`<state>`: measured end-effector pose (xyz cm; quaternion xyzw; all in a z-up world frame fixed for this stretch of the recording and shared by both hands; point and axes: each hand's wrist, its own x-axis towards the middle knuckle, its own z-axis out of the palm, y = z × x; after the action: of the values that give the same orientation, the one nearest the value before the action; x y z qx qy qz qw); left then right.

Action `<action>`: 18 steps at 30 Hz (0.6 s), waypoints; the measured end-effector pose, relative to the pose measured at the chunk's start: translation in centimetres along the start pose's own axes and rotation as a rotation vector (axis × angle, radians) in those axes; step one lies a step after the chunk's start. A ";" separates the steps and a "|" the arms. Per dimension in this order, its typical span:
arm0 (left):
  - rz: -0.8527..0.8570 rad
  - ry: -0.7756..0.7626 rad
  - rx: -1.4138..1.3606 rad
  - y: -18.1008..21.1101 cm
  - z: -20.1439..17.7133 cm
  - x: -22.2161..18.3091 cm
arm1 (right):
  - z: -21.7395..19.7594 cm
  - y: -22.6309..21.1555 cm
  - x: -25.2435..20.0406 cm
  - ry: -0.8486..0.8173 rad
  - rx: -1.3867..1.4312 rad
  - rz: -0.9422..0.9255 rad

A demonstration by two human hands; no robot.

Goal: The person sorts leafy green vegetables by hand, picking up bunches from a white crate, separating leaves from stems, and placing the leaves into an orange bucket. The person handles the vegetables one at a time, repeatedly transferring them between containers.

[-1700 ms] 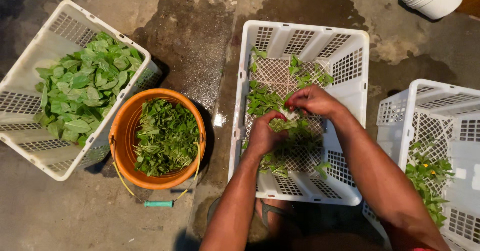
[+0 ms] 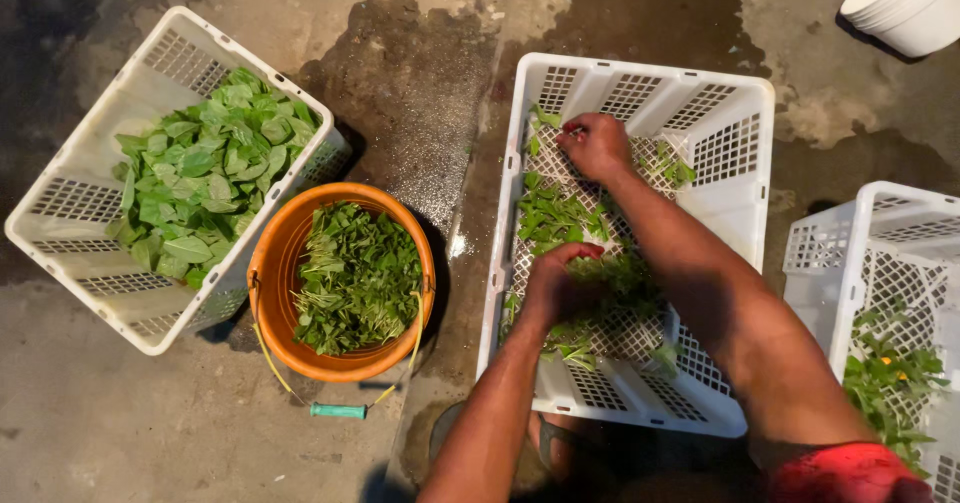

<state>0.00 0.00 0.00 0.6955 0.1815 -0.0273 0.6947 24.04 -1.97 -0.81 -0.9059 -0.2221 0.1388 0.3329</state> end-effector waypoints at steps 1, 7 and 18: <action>-0.040 -0.018 -0.032 0.1 0.0 -0.1 | 0.8 -1.3 0.8 0.053 -0.049 0.025; 0.187 0.061 0.068 0.1 0.2 -0.3 | 4.0 -5.8 2.3 0.155 -0.365 -0.004; 0.223 0.107 0.187 0.2 -0.4 -0.1 | 3.0 0.5 1.0 0.316 0.485 0.126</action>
<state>-0.12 0.42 0.28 0.7735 0.1367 0.0702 0.6149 23.89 -0.21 -3.45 -0.8222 -0.0710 0.0658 0.5609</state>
